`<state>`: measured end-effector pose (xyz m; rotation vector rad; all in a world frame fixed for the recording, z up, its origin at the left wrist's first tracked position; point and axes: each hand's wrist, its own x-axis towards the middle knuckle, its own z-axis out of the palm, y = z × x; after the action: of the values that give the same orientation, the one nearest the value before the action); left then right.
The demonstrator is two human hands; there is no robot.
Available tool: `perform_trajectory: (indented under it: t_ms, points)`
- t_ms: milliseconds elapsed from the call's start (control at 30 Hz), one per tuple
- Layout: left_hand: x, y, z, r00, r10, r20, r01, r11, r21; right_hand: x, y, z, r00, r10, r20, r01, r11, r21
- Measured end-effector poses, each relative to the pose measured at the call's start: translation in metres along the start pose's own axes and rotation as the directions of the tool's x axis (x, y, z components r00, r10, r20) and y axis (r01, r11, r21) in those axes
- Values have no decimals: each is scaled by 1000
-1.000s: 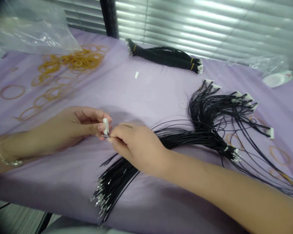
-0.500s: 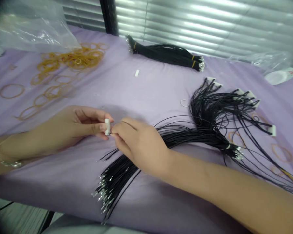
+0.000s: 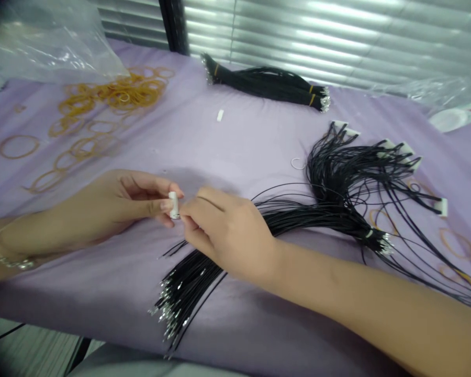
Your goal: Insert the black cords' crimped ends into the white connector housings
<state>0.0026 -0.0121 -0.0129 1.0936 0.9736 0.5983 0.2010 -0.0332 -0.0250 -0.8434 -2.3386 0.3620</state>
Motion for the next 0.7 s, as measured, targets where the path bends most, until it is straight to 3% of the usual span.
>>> perform_trajectory:
  t_ms: [433, 700]
  points:
    - [3, -1, 1, 999, -40, -16, 40, 998, -40, 5, 0, 4, 999, -16, 36, 19, 997, -79]
    - [0, 2, -1, 999, -15, 38, 17, 998, -68, 2, 3, 3, 998, -46, 40, 48, 998, -47]
